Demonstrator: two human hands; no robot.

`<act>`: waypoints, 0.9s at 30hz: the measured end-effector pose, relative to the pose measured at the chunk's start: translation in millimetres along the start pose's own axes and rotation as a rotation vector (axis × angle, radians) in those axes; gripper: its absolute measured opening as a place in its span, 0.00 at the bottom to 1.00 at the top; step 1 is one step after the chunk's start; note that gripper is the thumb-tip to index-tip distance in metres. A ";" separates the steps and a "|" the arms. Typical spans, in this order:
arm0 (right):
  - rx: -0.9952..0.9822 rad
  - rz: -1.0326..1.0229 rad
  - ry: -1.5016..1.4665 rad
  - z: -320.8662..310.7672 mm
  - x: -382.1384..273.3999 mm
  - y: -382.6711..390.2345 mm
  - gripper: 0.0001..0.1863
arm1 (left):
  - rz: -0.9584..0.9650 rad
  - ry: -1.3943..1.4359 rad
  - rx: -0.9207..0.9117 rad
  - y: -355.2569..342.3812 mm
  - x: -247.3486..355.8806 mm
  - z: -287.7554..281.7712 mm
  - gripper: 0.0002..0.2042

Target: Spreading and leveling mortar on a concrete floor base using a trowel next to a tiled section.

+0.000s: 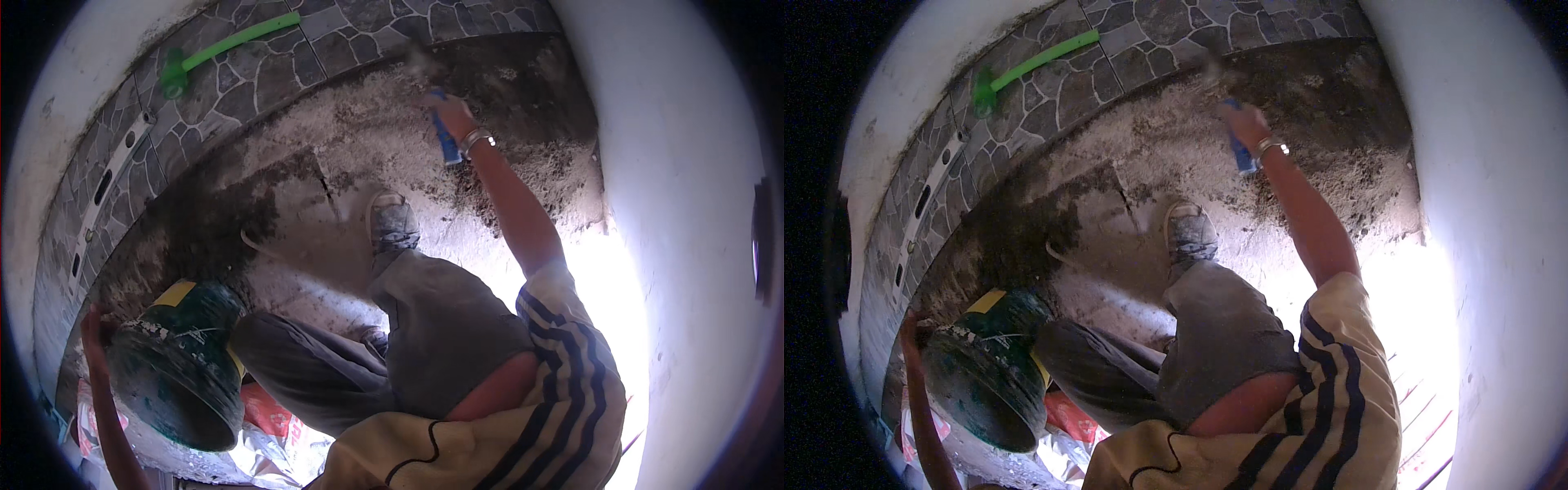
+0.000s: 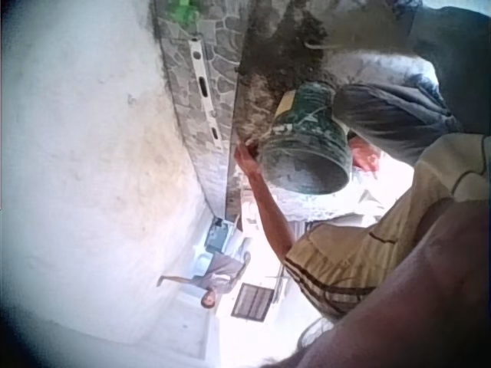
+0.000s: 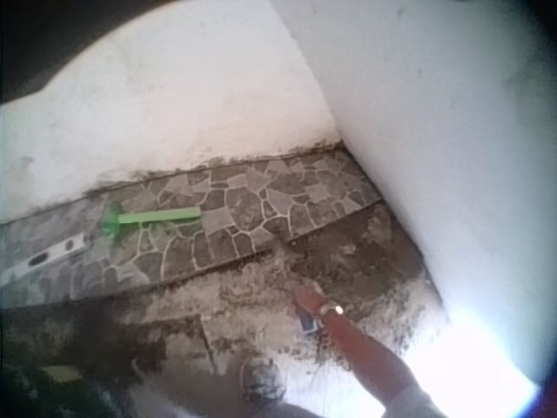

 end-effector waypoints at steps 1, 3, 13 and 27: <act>0.141 0.315 -0.222 -6.0 -23.2 9.8 0.19 | -0.025 0.038 0.036 7.6 -6.7 -1.9 0.26; 0.323 0.359 -0.303 -42.7 -4.1 6.9 0.15 | -0.003 0.071 0.056 8.6 3.7 4.4 0.26; 0.521 -0.517 -0.169 -61.5 76.1 -31.1 0.11 | 0.034 0.030 -0.148 -46.0 27.3 28.4 0.27; 0.836 0.451 -0.628 -69.5 0.5 188.2 0.06 | 0.094 0.195 0.101 -2.3 -10.0 -1.6 0.23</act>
Point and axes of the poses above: each hand's wrist, its own y-axis away from the middle knuckle, its own z-axis out of the palm, x = y × z, the point moved 6 cm from there along -y, towards the middle knuckle, and after that the axes turned 13 degrees about -z, right-handed, at the moved point
